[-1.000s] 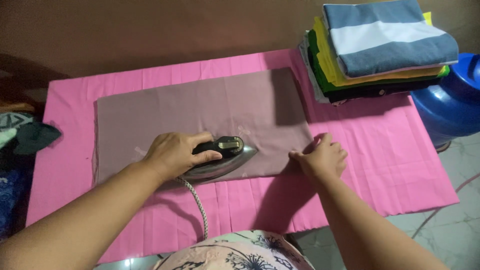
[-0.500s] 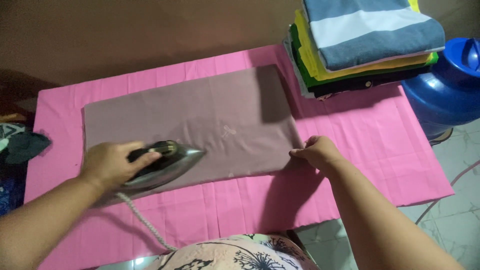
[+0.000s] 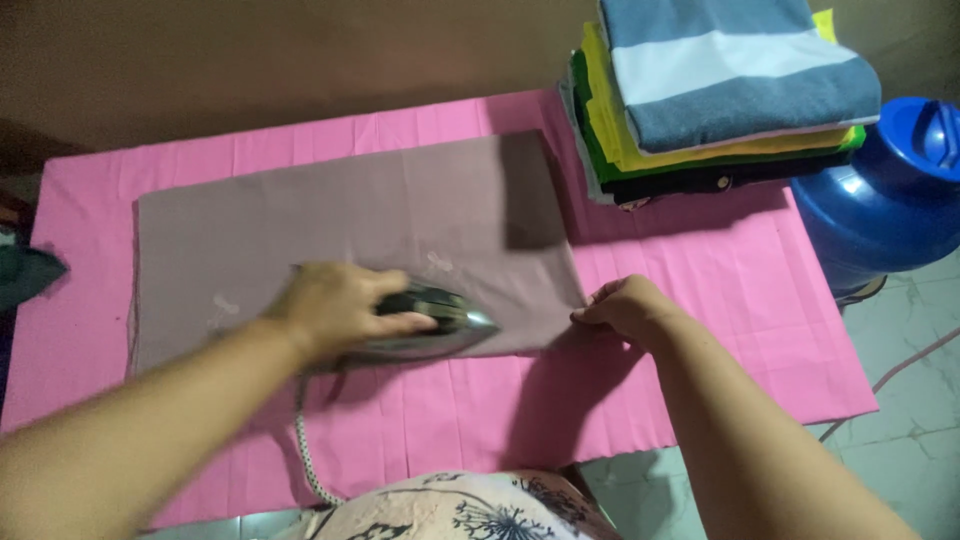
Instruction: Ironing and folding a brown cloth and a striped green shirt on a table.
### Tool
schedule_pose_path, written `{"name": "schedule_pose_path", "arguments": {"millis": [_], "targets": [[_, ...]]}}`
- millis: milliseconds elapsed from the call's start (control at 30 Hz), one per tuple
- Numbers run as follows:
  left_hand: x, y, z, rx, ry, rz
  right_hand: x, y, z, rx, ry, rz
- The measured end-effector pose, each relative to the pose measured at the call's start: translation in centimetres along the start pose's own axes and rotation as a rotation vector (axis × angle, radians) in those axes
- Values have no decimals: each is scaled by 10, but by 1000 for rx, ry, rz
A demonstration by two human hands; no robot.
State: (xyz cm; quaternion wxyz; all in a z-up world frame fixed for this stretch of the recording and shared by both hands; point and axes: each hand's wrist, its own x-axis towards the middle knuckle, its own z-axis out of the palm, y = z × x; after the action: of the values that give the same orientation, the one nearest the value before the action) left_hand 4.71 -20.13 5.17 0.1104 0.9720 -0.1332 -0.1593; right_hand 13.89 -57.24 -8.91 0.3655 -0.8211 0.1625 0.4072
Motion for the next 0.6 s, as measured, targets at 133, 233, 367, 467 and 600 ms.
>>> {"name": "schedule_pose_path", "arguments": {"millis": [133, 233, 367, 467, 600], "targets": [[-25, -44, 0, 144, -12, -85, 4, 5, -6, 98, -52, -28], [-25, -44, 1, 164, -45, -219, -2, -7, -13, 48, -56, 20], [7, 5, 11, 126, 106, -25, 7, -8, -22, -88, 75, -33], [41, 53, 19, 24, 148, 37, 10, -17, -27, -120, 262, -55], [72, 80, 35, -64, 325, 181, -32, -60, -24, -48, 626, -174]]}}
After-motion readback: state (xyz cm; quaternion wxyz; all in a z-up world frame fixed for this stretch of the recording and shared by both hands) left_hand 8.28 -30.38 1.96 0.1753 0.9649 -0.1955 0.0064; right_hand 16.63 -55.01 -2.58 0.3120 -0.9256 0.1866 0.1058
